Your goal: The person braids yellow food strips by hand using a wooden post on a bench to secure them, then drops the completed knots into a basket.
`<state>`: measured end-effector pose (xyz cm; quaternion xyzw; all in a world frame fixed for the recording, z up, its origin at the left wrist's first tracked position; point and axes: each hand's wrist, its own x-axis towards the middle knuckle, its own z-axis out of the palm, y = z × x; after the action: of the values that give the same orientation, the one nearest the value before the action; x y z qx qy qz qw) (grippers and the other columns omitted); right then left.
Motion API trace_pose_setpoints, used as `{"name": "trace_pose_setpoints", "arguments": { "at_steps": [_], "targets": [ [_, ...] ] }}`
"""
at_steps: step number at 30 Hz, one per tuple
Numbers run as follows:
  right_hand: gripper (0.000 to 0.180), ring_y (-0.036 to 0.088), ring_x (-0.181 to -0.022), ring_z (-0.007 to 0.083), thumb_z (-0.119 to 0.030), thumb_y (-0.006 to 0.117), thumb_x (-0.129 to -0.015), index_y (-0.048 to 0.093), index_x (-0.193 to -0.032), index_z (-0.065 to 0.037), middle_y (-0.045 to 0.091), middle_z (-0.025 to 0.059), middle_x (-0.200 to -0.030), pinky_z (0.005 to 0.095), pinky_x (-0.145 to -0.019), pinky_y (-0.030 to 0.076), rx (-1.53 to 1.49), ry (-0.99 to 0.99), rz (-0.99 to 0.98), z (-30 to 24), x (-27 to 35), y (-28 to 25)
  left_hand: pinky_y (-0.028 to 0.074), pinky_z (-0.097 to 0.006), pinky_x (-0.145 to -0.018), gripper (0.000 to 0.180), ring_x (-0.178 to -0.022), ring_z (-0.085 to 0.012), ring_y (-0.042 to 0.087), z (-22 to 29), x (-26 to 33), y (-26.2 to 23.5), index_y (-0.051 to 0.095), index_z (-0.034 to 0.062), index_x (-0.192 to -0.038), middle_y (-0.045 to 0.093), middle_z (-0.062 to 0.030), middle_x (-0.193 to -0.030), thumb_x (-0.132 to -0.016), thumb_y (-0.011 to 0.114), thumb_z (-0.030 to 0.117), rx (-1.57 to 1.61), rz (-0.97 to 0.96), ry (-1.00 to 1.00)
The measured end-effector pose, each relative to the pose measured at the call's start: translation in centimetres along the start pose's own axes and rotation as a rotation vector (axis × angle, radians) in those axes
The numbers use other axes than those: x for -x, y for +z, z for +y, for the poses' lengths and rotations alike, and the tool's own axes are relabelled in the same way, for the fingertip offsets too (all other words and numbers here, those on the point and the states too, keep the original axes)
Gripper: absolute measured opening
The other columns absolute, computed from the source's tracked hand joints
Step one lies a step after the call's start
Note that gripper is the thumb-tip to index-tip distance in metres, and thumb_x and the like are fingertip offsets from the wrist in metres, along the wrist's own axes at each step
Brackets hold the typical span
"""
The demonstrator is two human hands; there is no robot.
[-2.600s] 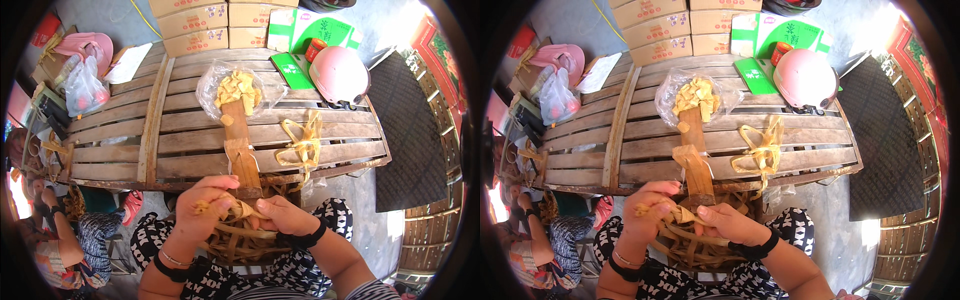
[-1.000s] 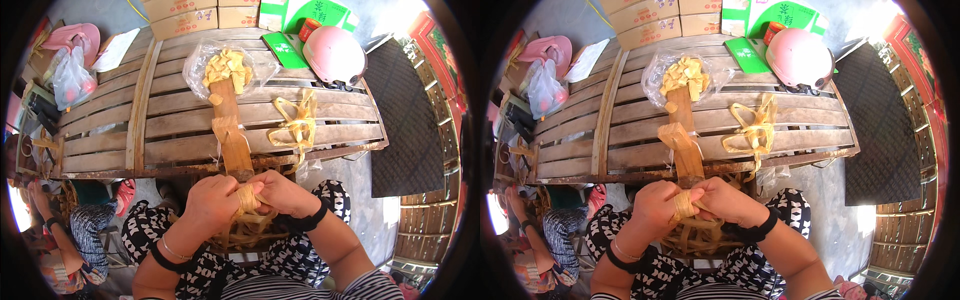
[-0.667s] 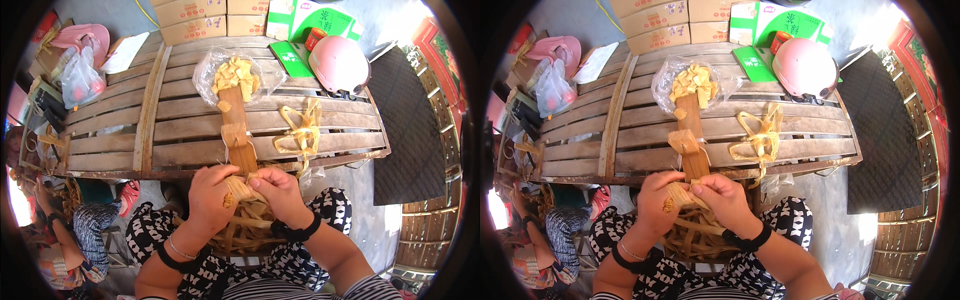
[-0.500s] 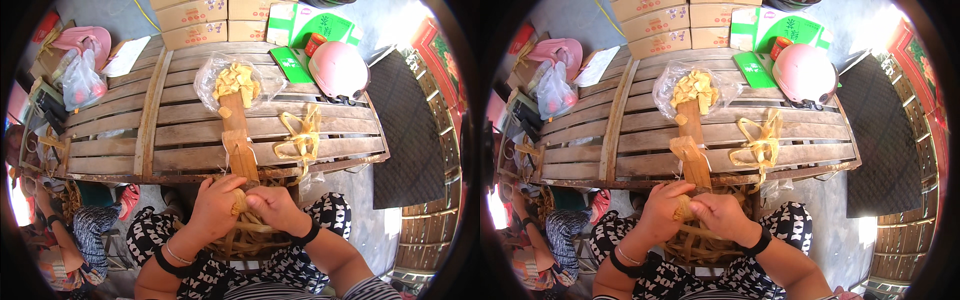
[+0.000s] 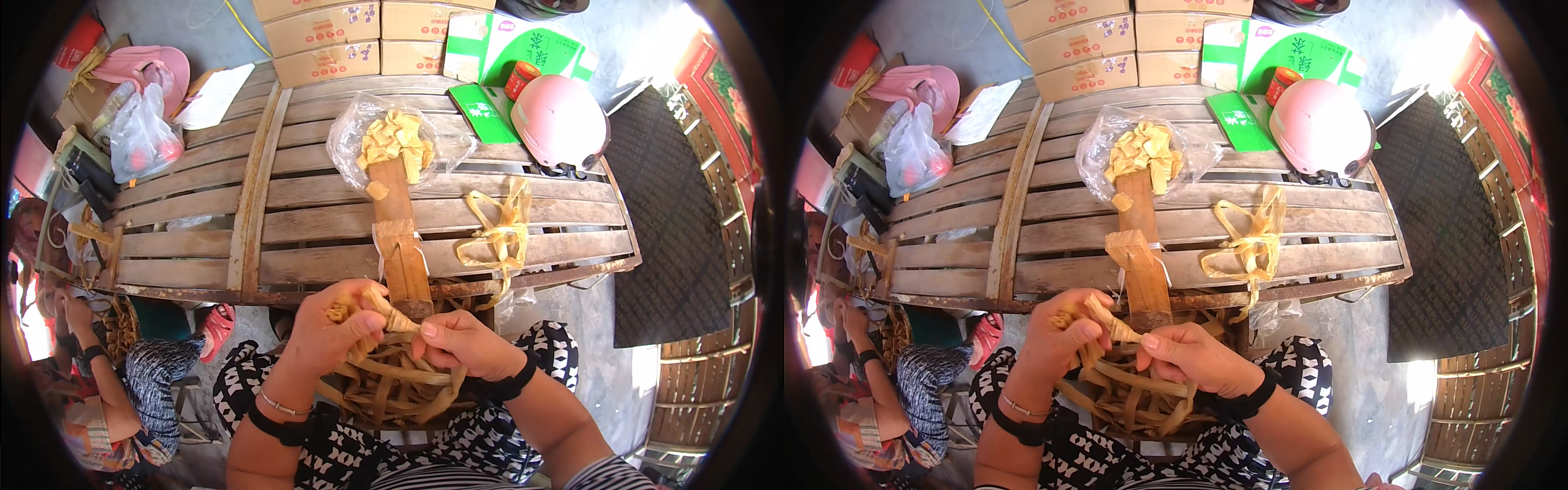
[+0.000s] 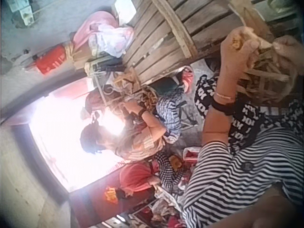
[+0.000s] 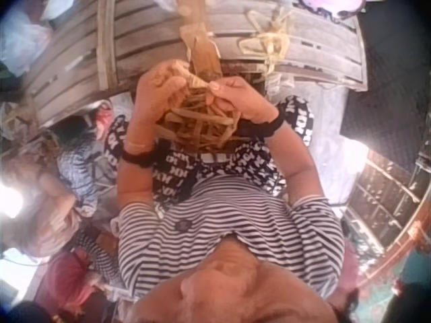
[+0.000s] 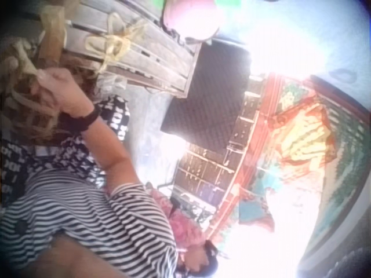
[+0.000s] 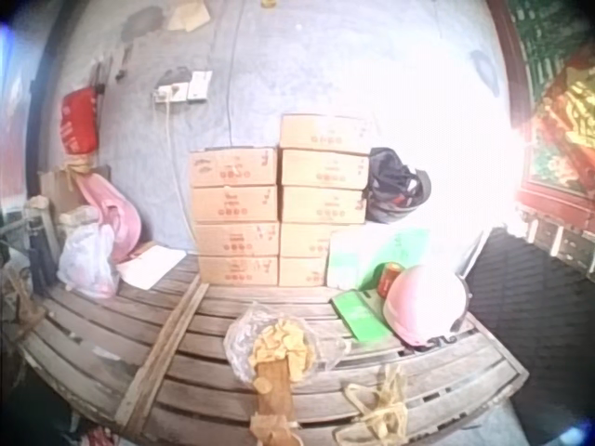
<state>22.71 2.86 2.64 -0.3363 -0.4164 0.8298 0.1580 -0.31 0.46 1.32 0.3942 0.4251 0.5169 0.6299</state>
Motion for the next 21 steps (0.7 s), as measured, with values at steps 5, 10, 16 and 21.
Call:
{"name": "trace_pose_setpoints", "arguments": {
  "at_steps": [5,10,16,21],
  "targets": [
    [0.037,0.036,-0.053,0.0035,-0.037,0.062,-0.096,0.067,-0.090,-0.001,0.047,-0.0050,-0.059,0.0202,-0.049,0.026,0.141,0.115,-0.091,-0.3,-0.8,-0.2,0.049,-0.023,-0.059,0.020,-0.066,-0.0102,0.060,-1.5,0.2,1.0,0.065,0.0010,-0.102,0.065,-0.0036,-0.080,-0.085,0.073,0.006,-0.019,-0.133,-0.150],
    [0.024,0.040,-0.054,0.0020,-0.025,0.065,-0.095,0.067,-0.091,-0.002,0.050,-0.0059,-0.060,0.0174,-0.051,0.029,0.180,-0.068,0.348,-1.4,-0.7,-0.5,0.047,-0.023,-0.057,0.010,-0.064,-0.0098,0.058,-2.4,-0.4,0.8,0.062,0.0017,-0.094,0.062,-0.0031,-0.077,-0.087,0.069,0.004,0.100,0.087,-0.107],
    [0.015,0.053,-0.055,0.0083,-0.017,0.071,-0.089,0.062,-0.086,-0.006,0.060,0.0000,-0.065,0.0240,-0.051,0.042,0.588,-0.482,0.594,1.6,-4.6,-3.3,0.046,-0.024,-0.057,0.013,-0.063,-0.0087,0.056,-4.7,-3.6,1.2,0.062,0.0011,-0.094,0.061,-0.0023,-0.076,-0.088,0.069,0.009,-0.071,0.263,-0.076],
    [0.015,0.055,-0.049,0.0123,-0.011,0.074,-0.085,0.060,-0.085,-0.005,0.059,0.0039,-0.059,0.0249,-0.047,0.043,1.236,-0.747,0.828,1.5,-5.2,-3.2,0.044,-0.028,-0.059,0.017,-0.060,-0.0114,0.048,-7.8,-4.1,-0.5,0.061,-0.0007,-0.093,0.059,-0.0052,-0.071,-0.090,0.068,0.015,-0.549,0.369,0.108]
  ]
}}
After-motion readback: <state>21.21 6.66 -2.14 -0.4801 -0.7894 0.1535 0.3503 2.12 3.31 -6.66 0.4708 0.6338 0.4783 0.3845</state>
